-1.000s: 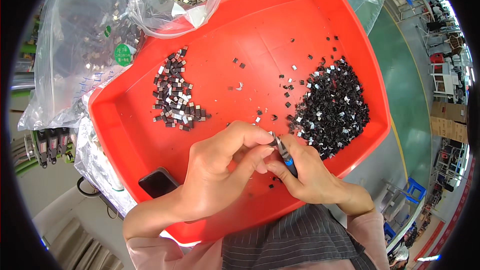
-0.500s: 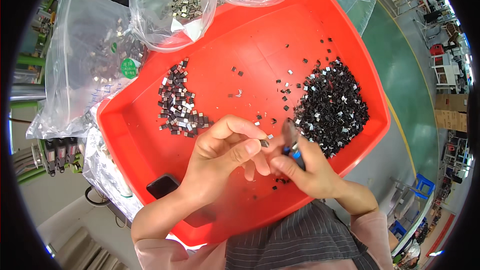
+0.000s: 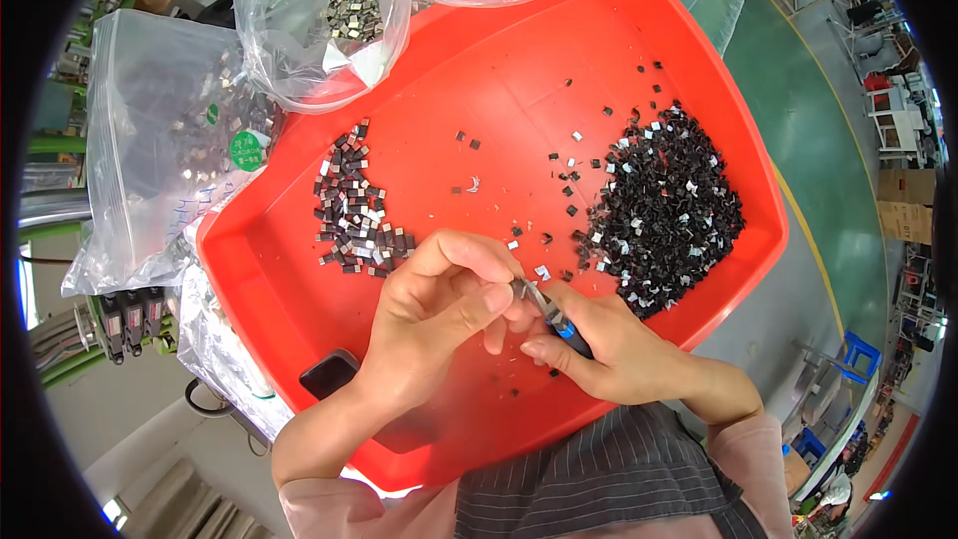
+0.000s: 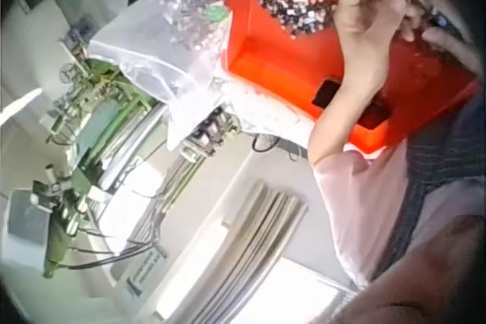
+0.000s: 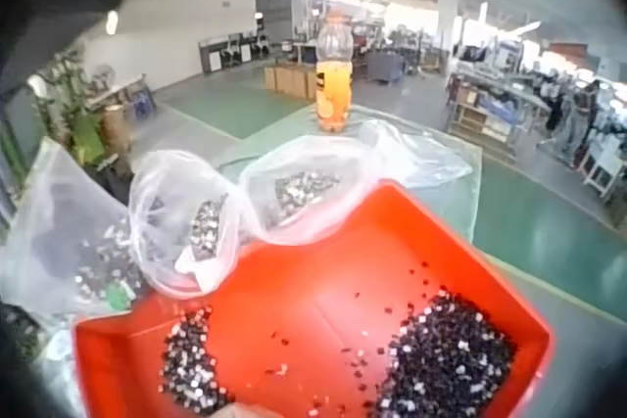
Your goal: The person picks up electronic components and cuts excess material off them one by one using pliers over a tray.
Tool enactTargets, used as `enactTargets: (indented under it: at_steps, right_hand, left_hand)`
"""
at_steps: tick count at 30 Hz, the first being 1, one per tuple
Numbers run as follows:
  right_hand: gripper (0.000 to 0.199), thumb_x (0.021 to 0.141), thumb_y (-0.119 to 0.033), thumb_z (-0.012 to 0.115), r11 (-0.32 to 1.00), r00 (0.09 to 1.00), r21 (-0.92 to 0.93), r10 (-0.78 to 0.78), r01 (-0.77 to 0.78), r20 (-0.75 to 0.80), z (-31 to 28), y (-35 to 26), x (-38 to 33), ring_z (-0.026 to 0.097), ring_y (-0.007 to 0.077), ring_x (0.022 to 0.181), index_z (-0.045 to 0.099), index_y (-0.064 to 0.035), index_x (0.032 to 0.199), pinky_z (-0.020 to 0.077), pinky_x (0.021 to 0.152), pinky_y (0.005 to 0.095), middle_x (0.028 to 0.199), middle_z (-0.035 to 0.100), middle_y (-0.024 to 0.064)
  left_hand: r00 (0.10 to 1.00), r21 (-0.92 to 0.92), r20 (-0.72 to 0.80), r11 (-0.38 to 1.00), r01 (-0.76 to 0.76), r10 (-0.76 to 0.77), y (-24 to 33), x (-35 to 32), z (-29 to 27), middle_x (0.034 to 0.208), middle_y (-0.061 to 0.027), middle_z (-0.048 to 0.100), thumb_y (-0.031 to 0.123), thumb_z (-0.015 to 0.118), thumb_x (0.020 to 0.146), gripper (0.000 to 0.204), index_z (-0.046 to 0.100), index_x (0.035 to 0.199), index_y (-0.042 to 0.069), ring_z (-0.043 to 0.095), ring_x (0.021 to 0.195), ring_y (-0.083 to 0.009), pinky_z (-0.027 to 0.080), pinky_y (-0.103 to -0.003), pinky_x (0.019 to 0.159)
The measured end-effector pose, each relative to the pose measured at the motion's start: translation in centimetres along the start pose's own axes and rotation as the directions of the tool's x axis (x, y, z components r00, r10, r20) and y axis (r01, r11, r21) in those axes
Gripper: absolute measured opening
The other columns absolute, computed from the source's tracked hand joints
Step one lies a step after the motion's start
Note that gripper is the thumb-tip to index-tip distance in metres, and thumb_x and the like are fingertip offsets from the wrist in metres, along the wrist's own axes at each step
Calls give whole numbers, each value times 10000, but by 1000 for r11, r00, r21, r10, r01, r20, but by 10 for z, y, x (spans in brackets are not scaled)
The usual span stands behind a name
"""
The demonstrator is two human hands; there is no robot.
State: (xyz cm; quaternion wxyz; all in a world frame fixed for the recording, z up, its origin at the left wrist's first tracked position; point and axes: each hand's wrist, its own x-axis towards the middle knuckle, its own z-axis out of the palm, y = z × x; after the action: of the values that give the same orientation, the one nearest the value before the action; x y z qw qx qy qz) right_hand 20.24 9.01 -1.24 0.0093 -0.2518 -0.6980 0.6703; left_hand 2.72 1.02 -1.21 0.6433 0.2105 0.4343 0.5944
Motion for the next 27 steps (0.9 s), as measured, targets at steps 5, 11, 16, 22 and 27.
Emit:
enactTargets:
  at_steps: [5,11,16,22,27]
  right_hand:
    - [286,927,-195,545,1000,999,2,19,-19,37,-2,-2,0,648,367,798,477,45,1069,500,675,411,880,631,219]
    - [321,934,-244,537,998,997,-35,61,-59,55,-4,0,1,640,375,750,476,43,1065,487,645,422,871,632,224]
    - [348,934,-280,534,997,1000,-78,0,3,27,-1,8,2,594,396,643,465,42,1049,433,576,442,743,583,225]
    - [329,939,-258,529,999,997,7,43,-43,59,-3,6,1,618,395,788,458,43,1053,461,675,439,863,607,236]
    - [294,939,-243,530,999,998,-1,38,-38,41,0,8,0,613,374,680,461,27,1033,450,601,427,785,600,221]
  left_hand:
    - [1000,24,-16,1000,-7,8,-1,-2,0,925,-70,559,20,589,875,113,532,966,56,585,757,-115,459,-227,522]
    - [997,96,-71,995,23,-16,0,-1,-1,904,-78,549,20,614,861,81,553,910,41,575,685,-117,449,-232,451]
    - [999,92,-25,995,-25,27,-2,-2,-5,883,-57,610,18,586,894,71,578,964,19,622,767,-113,484,-221,515]
    - [994,165,-24,981,-103,108,-10,0,-6,947,-61,583,-23,591,876,92,583,957,19,585,720,-100,499,-219,544]
    - [997,136,-29,989,-63,68,-10,-1,-6,933,-55,598,-4,603,876,81,580,949,23,581,670,-91,497,-219,570]
